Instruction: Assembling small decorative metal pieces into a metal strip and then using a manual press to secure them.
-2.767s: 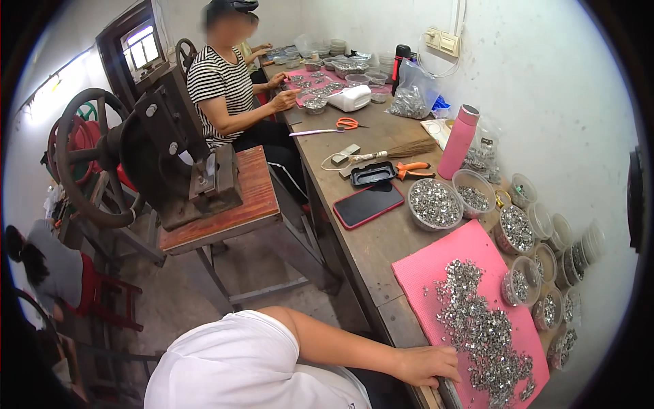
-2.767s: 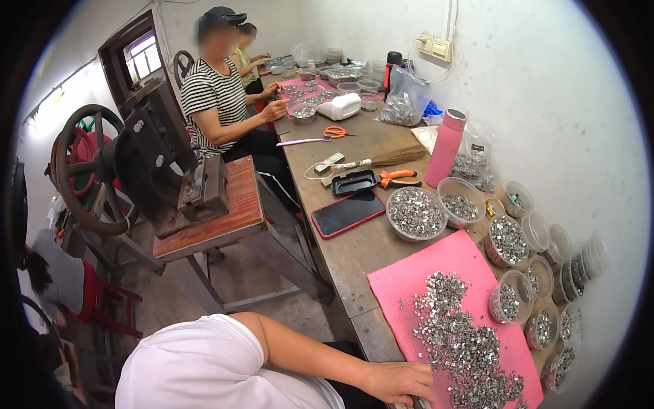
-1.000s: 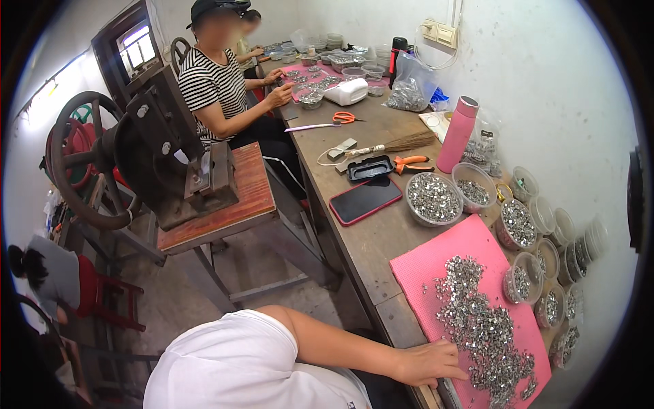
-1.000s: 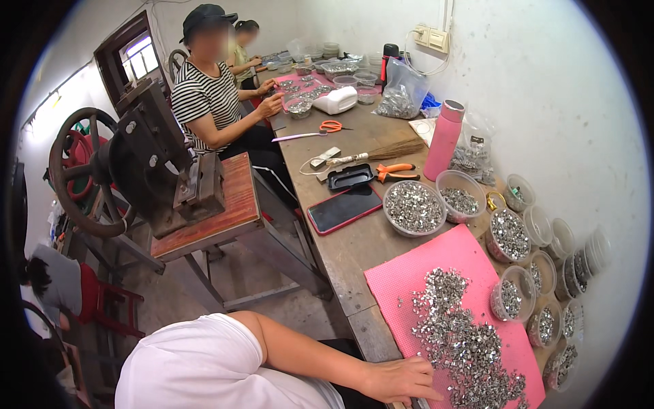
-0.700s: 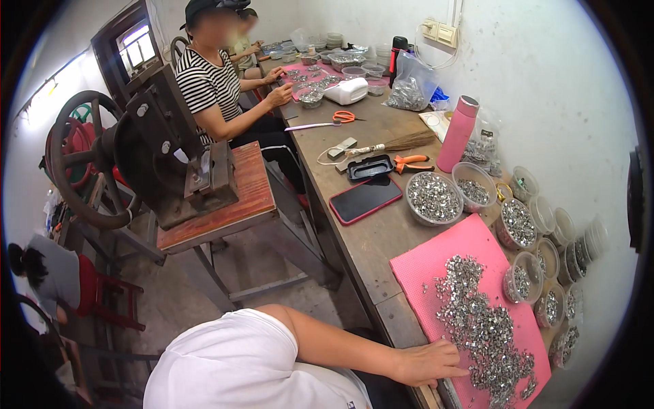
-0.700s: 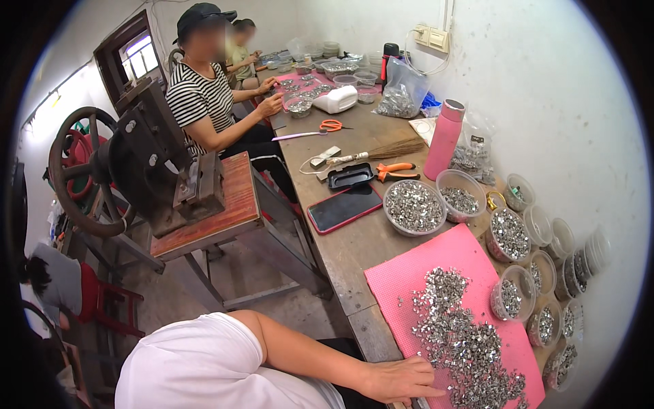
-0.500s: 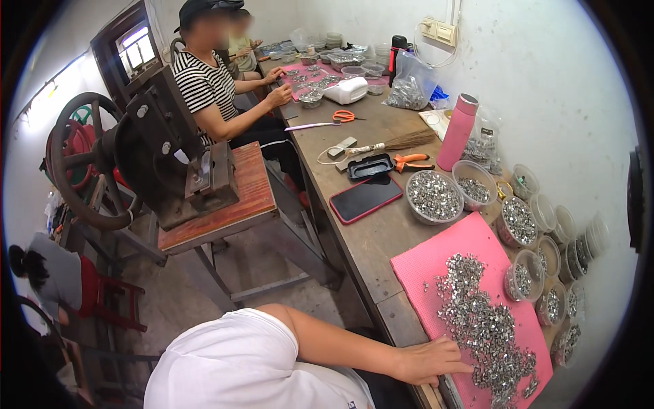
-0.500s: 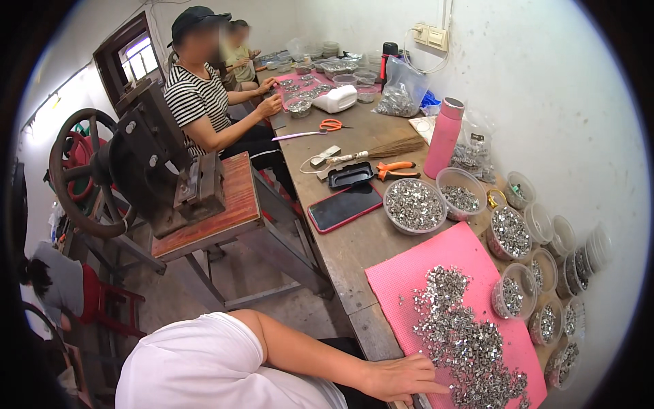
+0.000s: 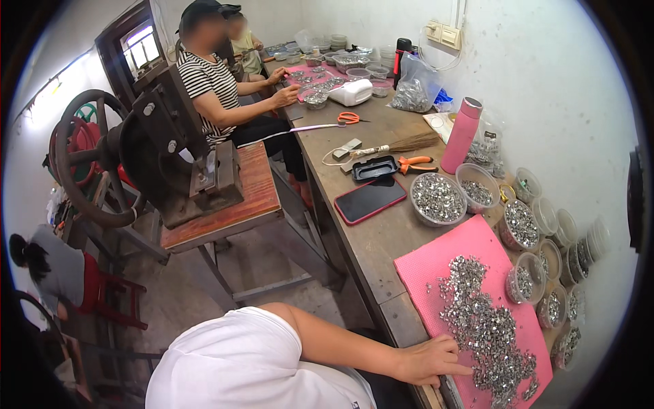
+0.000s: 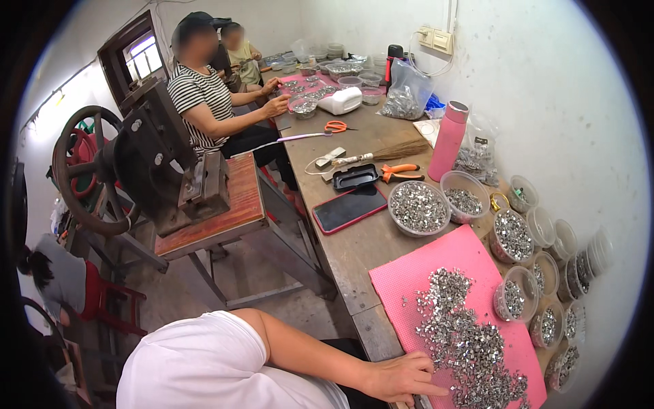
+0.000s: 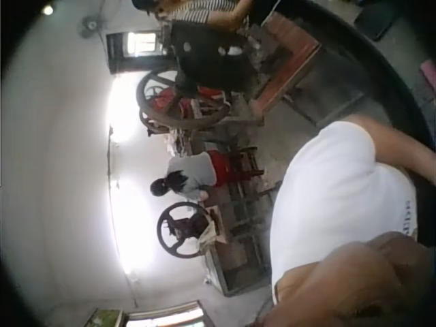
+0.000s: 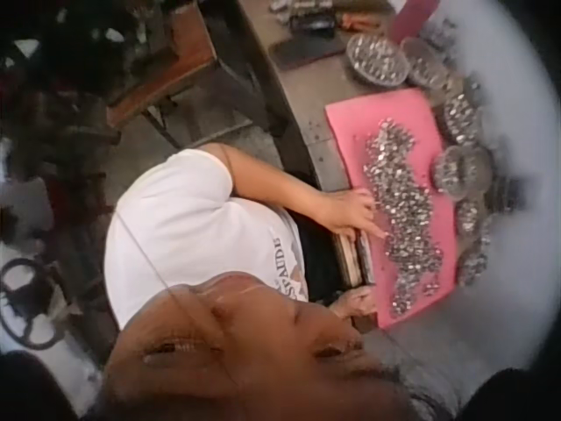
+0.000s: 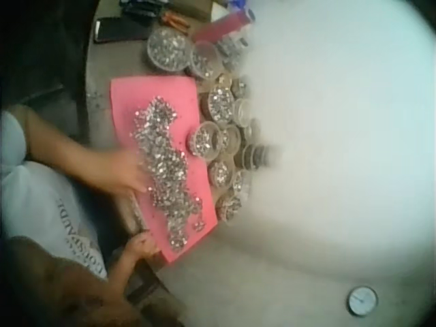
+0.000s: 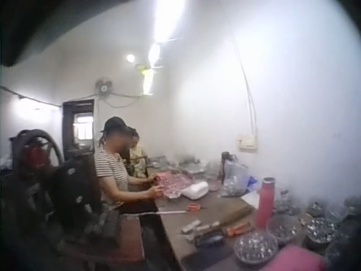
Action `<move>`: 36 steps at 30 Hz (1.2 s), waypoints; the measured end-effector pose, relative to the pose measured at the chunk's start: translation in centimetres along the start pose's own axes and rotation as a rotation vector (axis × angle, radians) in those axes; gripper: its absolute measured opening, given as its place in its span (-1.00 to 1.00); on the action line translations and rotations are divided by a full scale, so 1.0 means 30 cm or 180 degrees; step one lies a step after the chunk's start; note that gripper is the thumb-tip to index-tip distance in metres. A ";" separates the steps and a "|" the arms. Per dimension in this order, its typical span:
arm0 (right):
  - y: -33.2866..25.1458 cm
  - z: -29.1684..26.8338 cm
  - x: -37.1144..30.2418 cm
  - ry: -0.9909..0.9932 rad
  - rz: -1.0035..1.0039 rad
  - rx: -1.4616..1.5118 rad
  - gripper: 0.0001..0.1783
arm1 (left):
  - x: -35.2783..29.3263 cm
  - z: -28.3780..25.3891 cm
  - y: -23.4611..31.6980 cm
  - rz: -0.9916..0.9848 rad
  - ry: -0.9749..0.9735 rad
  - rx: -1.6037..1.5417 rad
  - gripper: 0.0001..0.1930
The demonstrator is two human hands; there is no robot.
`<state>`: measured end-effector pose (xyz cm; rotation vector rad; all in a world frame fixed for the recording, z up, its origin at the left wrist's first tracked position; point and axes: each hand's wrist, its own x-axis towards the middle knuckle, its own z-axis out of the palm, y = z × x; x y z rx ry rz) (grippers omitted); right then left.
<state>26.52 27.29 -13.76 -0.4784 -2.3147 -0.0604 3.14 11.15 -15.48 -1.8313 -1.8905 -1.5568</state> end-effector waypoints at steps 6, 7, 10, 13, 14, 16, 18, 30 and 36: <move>-0.012 -0.029 0.003 -0.0203 0.0160 0.0050 -0.58 | -0.010 0.014 0.002 -0.0022 0.0132 0.0104 -0.10; -0.065 -0.045 0.047 -0.0194 0.0190 -0.0001 -0.58 | -0.004 0.010 0.010 0.0011 0.0113 0.0058 -0.10; -0.151 -0.053 0.112 0.0144 0.0093 0.0006 -0.60 | 0.015 -0.037 0.012 0.0000 0.0103 -0.0114 -0.11; 0.196 0.118 -0.169 -0.0323 0.0280 0.0400 -0.66 | -0.006 -0.126 0.059 -0.0274 -0.0104 0.0203 -0.16; 0.166 0.085 -0.153 -0.0317 0.0309 0.0342 -0.66 | -0.009 -0.112 0.061 -0.0241 -0.0120 0.0150 -0.16; -0.005 0.017 -0.094 -0.0109 0.0561 0.0204 -0.67 | -0.013 -0.113 0.025 -0.0121 -0.0129 -0.0176 -0.20; 0.003 0.026 -0.098 -0.0268 0.0613 0.0104 -0.68 | -0.028 -0.145 0.057 -0.0230 0.0009 -0.0217 -0.26; -0.124 -0.133 0.070 -0.0811 0.0753 0.0088 -0.71 | -0.156 -0.490 -0.059 -0.1025 0.0878 0.1000 -0.66; -0.235 -0.064 0.345 -0.0949 -0.0030 0.0550 -0.75 | -0.086 -0.563 -0.102 -0.0999 0.0677 0.1819 -0.74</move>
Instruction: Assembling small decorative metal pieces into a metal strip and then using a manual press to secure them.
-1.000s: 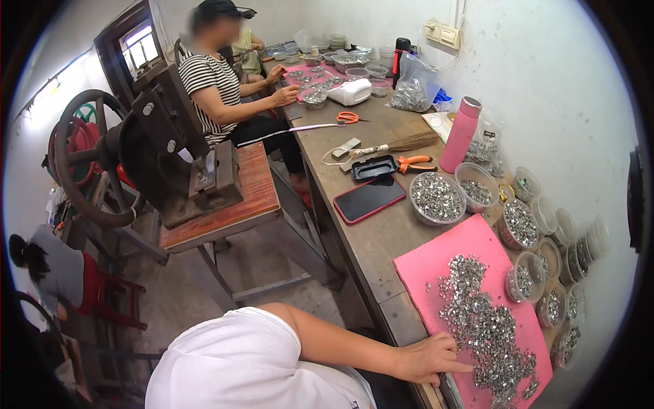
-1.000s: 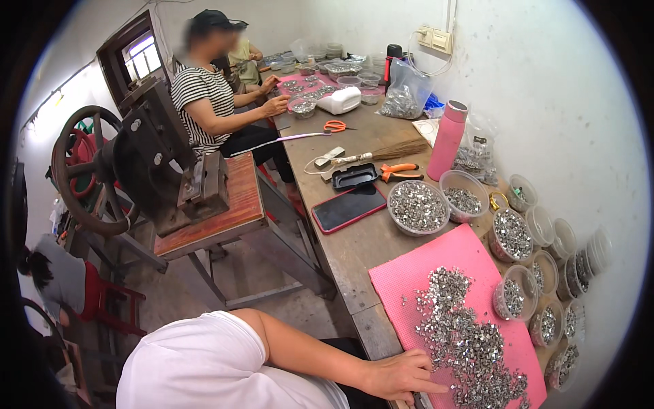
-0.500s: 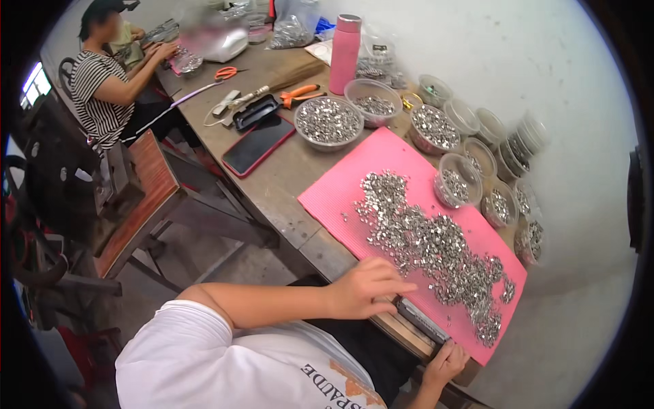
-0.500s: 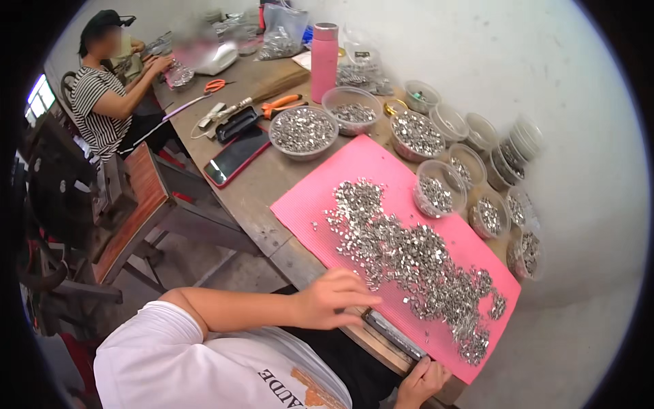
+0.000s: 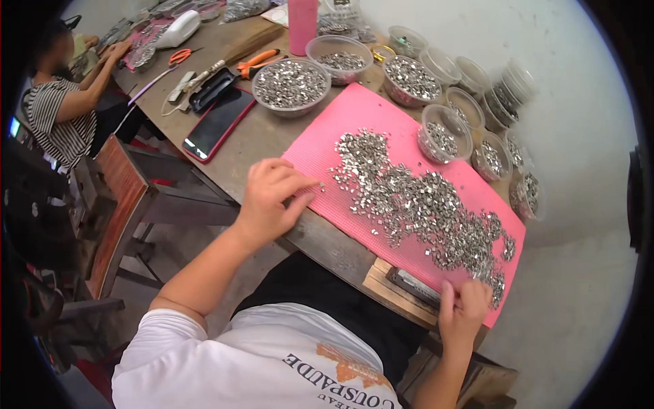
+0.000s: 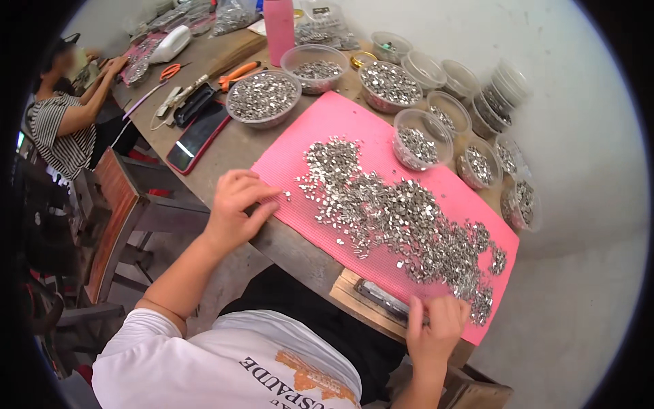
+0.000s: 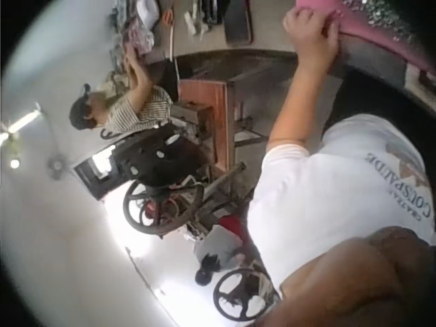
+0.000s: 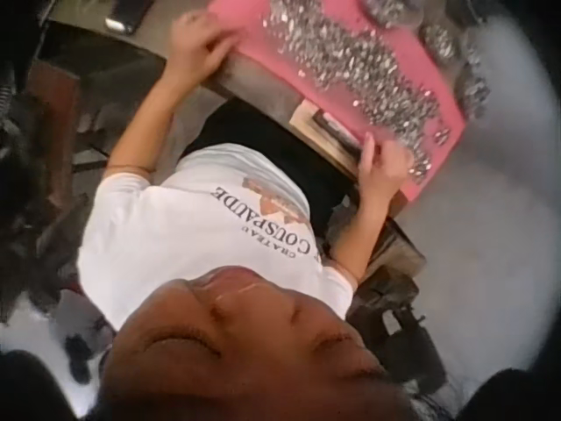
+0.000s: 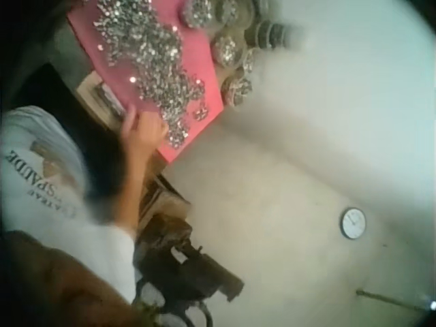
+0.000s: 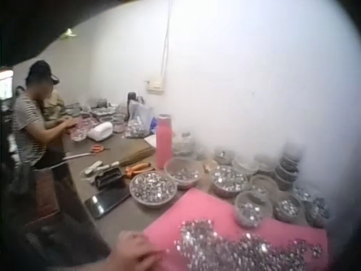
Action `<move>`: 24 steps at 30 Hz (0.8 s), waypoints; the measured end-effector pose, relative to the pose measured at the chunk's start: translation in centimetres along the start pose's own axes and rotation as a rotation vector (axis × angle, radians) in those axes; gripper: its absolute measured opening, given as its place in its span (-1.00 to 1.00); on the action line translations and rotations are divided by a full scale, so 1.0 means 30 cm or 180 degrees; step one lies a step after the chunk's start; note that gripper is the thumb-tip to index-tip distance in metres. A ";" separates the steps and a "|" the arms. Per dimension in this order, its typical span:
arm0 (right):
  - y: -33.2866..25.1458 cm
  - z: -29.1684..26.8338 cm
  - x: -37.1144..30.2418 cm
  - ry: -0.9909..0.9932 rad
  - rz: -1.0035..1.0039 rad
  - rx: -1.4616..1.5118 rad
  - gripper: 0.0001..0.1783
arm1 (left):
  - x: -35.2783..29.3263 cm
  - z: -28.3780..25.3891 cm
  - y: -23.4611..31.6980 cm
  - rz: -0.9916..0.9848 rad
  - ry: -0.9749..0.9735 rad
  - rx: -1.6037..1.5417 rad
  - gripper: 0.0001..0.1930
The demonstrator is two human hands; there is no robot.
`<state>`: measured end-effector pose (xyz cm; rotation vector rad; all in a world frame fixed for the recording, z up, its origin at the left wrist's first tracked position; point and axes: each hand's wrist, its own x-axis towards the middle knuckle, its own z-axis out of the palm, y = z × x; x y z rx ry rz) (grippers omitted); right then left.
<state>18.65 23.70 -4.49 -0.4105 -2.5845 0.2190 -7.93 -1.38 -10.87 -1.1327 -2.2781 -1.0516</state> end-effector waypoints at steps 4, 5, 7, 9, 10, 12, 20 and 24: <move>-0.046 0.063 0.117 -0.0310 -0.0310 0.0227 -0.81 | 0.081 0.018 -0.041 -0.0062 -0.0105 0.0005 -0.78; -0.053 0.063 0.136 -0.0465 -0.0382 0.0257 -0.83 | 0.103 0.021 -0.050 -0.0081 -0.0113 0.0001 -0.78; -0.077 0.078 0.175 -0.0535 -0.0496 0.0298 -0.83 | 0.139 0.036 -0.072 0.0158 -0.0449 -0.0146 -0.80; -0.093 0.103 0.209 -0.0595 -0.0599 0.0331 -0.82 | 0.172 0.045 -0.087 0.0210 -0.0642 -0.0173 -0.82; -0.097 0.114 0.217 -0.0632 -0.0637 0.0369 -0.82 | 0.186 0.053 -0.089 0.0284 -0.0843 -0.0213 -0.85; -0.097 0.135 0.233 -0.0668 -0.0727 0.0374 -0.80 | 0.205 0.054 -0.093 0.0451 -0.0892 -0.0181 -0.86; -0.076 0.197 0.243 -0.0693 -0.0755 0.0107 -0.71 | 0.216 0.057 -0.097 0.0769 -0.0945 0.0044 -0.94; -0.065 0.212 0.240 -0.0671 -0.0819 0.0088 -0.81 | 0.217 0.052 -0.078 0.0656 -0.0942 -0.0031 -0.92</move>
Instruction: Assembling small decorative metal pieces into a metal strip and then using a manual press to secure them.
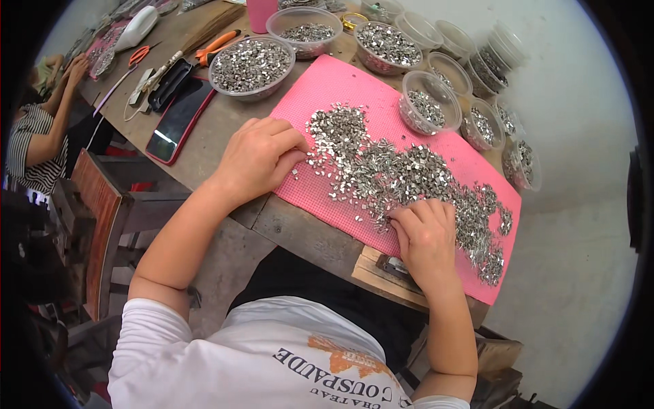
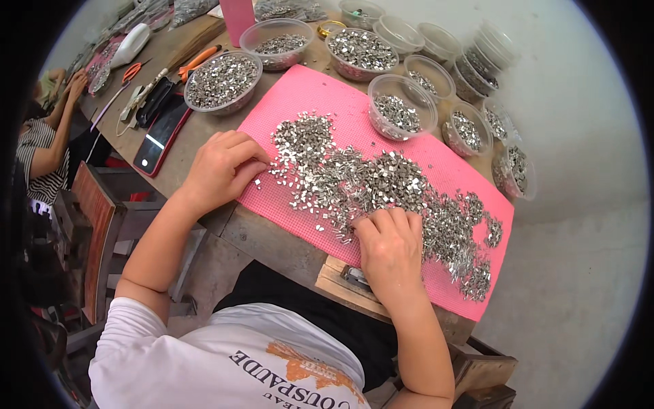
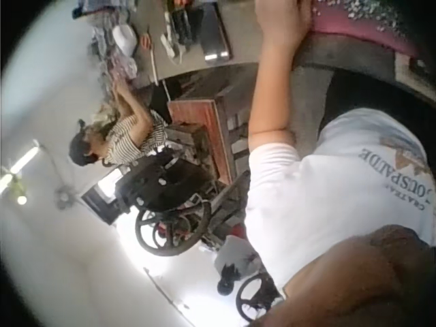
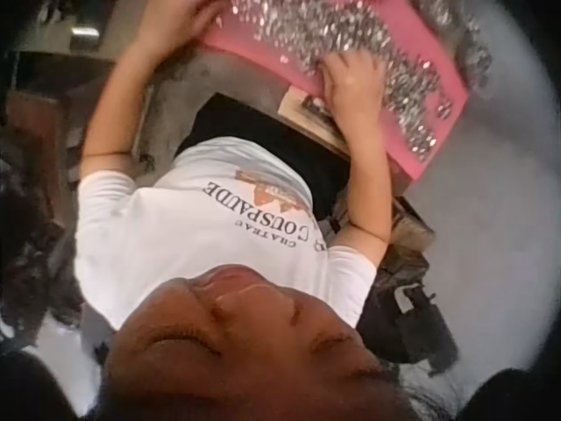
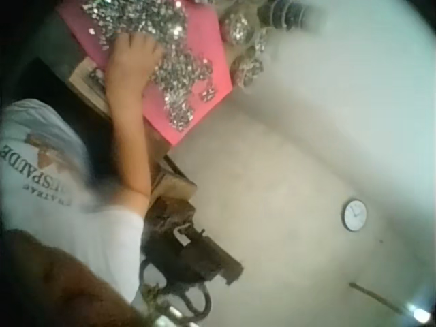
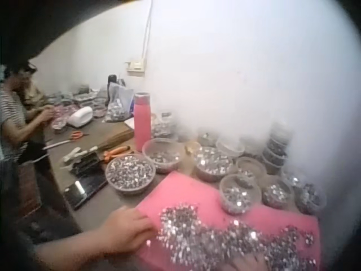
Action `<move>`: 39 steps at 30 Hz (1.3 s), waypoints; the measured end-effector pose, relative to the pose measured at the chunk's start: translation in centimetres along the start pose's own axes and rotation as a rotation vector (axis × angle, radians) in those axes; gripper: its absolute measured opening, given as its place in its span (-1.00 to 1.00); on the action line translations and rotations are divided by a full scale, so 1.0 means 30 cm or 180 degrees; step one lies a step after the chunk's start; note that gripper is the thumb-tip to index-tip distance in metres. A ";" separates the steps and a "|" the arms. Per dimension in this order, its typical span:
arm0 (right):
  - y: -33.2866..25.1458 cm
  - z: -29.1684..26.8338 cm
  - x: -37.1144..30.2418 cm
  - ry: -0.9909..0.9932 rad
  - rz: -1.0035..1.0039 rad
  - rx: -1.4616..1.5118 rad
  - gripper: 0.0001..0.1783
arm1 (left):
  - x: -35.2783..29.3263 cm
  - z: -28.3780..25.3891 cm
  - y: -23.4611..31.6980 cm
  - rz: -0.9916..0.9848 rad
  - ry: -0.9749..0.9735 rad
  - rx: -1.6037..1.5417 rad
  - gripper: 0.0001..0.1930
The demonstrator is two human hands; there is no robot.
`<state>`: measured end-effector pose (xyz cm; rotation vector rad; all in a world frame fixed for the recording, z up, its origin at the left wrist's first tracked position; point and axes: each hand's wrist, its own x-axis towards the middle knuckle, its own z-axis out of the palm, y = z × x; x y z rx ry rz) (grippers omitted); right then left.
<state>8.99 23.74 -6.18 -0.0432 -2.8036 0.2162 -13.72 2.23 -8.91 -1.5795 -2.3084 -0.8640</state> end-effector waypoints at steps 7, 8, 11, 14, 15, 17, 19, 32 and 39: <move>0.007 -0.010 -0.019 -0.0169 0.0306 -0.0106 -0.85 | -0.055 0.050 0.155 0.0376 0.0052 -0.0570 -0.85; 0.012 -0.014 -0.027 -0.0176 0.0323 -0.0108 -0.85 | -0.063 0.055 0.164 0.0353 -0.0019 -0.0559 -0.84; 0.023 -0.022 -0.055 -0.0051 0.0491 0.0132 -0.86 | -0.079 0.052 0.178 0.0230 -0.0199 -0.0588 -0.85; 0.030 -0.019 -0.075 0.0060 0.0478 0.0292 -0.88 | -0.088 0.047 0.184 0.0110 -0.0254 -0.0571 -0.87; 0.038 -0.003 -0.080 0.0132 0.0445 0.0438 -0.85 | -0.090 0.048 0.185 0.0091 -0.0197 -0.0529 -0.88; 0.046 0.009 -0.087 0.0202 0.0455 0.0571 -0.82 | -0.095 0.058 0.181 0.0055 -0.0167 -0.0497 -0.87; 0.045 0.010 -0.095 0.0394 0.0488 0.0677 -0.78 | -0.097 0.066 0.188 -0.0053 -0.0053 -0.0396 -0.86; -0.048 -0.099 -0.320 0.0572 0.1546 0.1768 -0.83 | -0.053 0.081 0.207 0.0134 -0.0098 -0.0257 -0.88; -0.088 -0.054 -0.348 0.0748 0.1700 0.1543 -0.85 | -0.036 0.151 0.379 0.0248 -0.0207 -0.1324 -0.90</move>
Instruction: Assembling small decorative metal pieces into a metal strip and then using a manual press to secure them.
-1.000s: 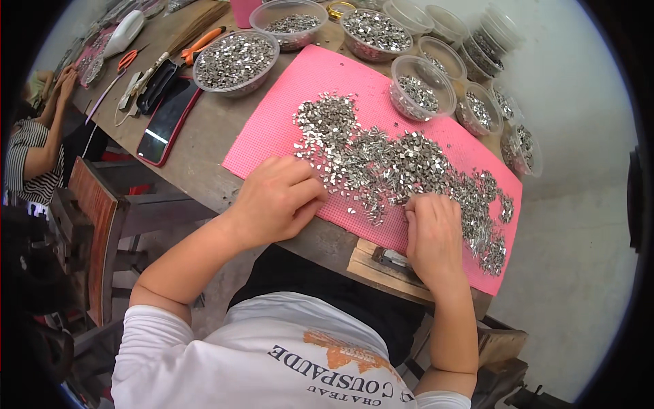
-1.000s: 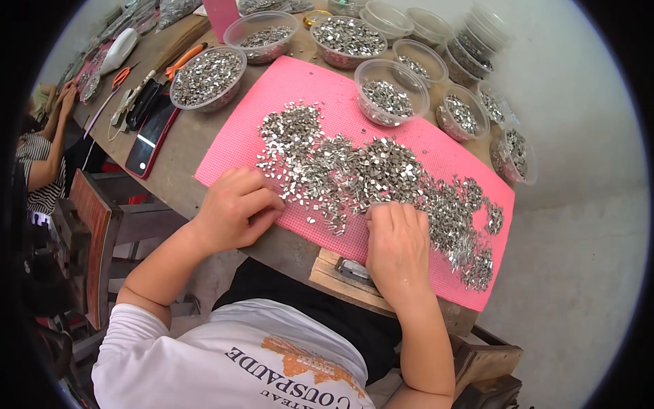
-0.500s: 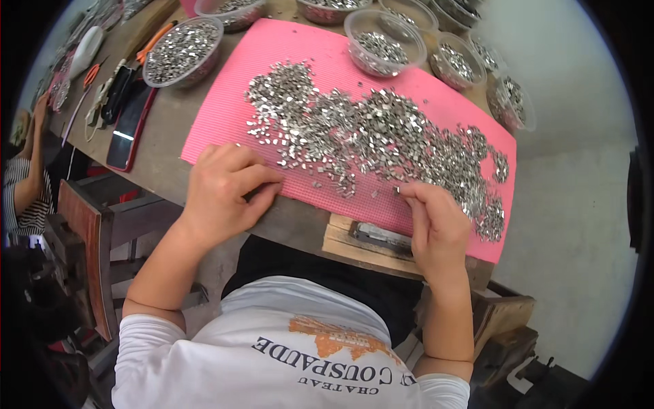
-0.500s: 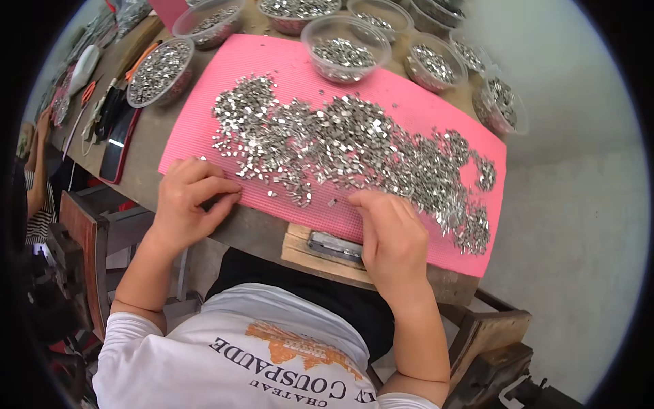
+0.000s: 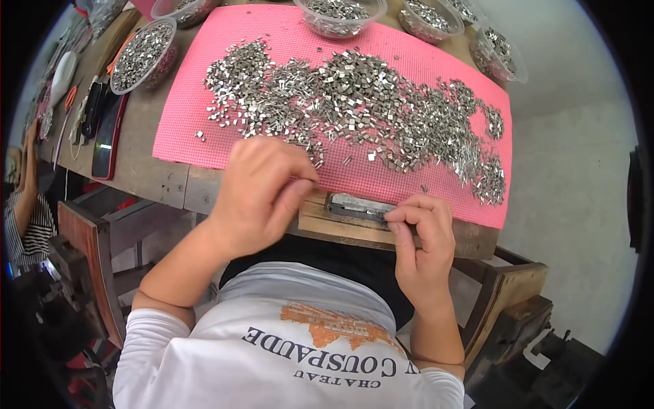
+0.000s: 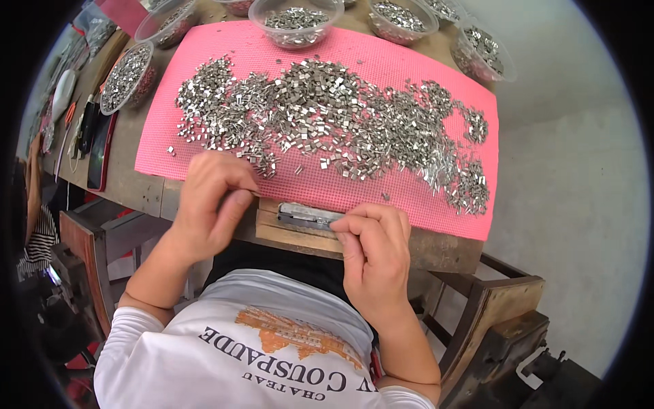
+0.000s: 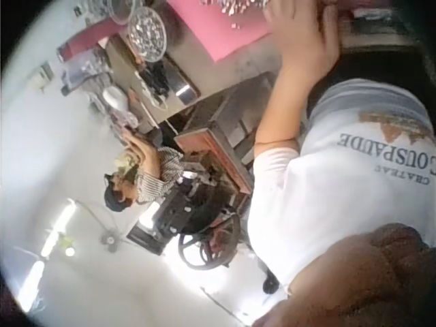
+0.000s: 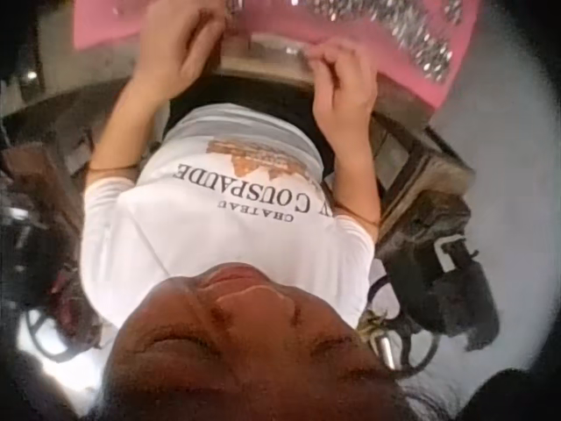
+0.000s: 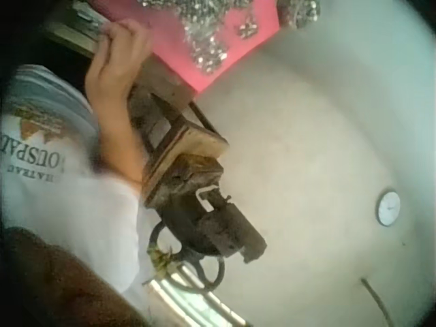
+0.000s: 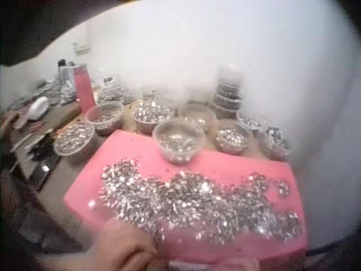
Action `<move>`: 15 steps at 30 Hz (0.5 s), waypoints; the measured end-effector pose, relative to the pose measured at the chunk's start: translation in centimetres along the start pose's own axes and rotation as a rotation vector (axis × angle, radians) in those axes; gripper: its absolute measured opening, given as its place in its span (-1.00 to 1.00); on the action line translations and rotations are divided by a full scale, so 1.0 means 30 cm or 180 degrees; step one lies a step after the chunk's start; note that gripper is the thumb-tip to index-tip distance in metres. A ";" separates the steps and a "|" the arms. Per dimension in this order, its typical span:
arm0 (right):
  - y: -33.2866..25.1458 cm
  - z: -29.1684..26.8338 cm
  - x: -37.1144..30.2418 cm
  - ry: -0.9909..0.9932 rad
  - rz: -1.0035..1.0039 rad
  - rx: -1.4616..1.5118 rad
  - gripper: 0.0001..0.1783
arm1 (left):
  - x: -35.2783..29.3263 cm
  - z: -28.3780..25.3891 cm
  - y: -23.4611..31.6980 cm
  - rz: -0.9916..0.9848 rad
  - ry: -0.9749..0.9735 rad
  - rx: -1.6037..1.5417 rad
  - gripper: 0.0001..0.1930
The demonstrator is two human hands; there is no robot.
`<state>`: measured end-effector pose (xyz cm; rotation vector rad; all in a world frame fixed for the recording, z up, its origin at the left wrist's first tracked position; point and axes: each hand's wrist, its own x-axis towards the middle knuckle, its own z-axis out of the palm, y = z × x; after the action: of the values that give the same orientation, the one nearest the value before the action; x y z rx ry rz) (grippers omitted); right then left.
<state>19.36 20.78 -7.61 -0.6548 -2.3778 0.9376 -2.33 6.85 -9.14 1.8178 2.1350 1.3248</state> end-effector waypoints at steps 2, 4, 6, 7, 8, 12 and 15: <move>-0.006 0.006 -0.004 0.0037 -0.0009 0.0001 -0.85 | 0.013 0.025 0.046 -0.0024 -0.0145 -0.0115 -0.88; -0.010 0.017 -0.004 0.0070 -0.0018 -0.0010 -0.84 | 0.019 0.051 0.072 -0.0014 -0.0197 -0.0222 -0.88; -0.010 0.029 -0.003 0.0196 -0.0118 -0.0094 -0.84 | 0.018 0.065 0.086 0.0049 -0.0291 -0.0328 -0.88; -0.007 0.033 -0.003 0.0200 -0.0110 -0.0088 -0.84 | 0.018 0.073 0.092 0.0049 -0.0302 -0.0326 -0.88; -0.005 0.037 -0.002 0.0218 -0.0184 -0.0140 -0.84 | 0.019 0.083 0.097 0.0054 -0.0269 -0.0333 -0.88; 0.001 0.049 0.002 0.0301 -0.0349 -0.0228 -0.84 | 0.012 0.104 0.102 0.0030 -0.0274 -0.0318 -0.87; 0.004 0.050 0.005 0.0286 -0.0390 -0.0302 -0.83 | 0.008 0.113 0.102 0.0011 -0.0279 -0.0303 -0.87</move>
<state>18.38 20.23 -8.63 -0.5667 -2.3642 0.7325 1.82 8.81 -9.31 1.8086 1.9908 1.2979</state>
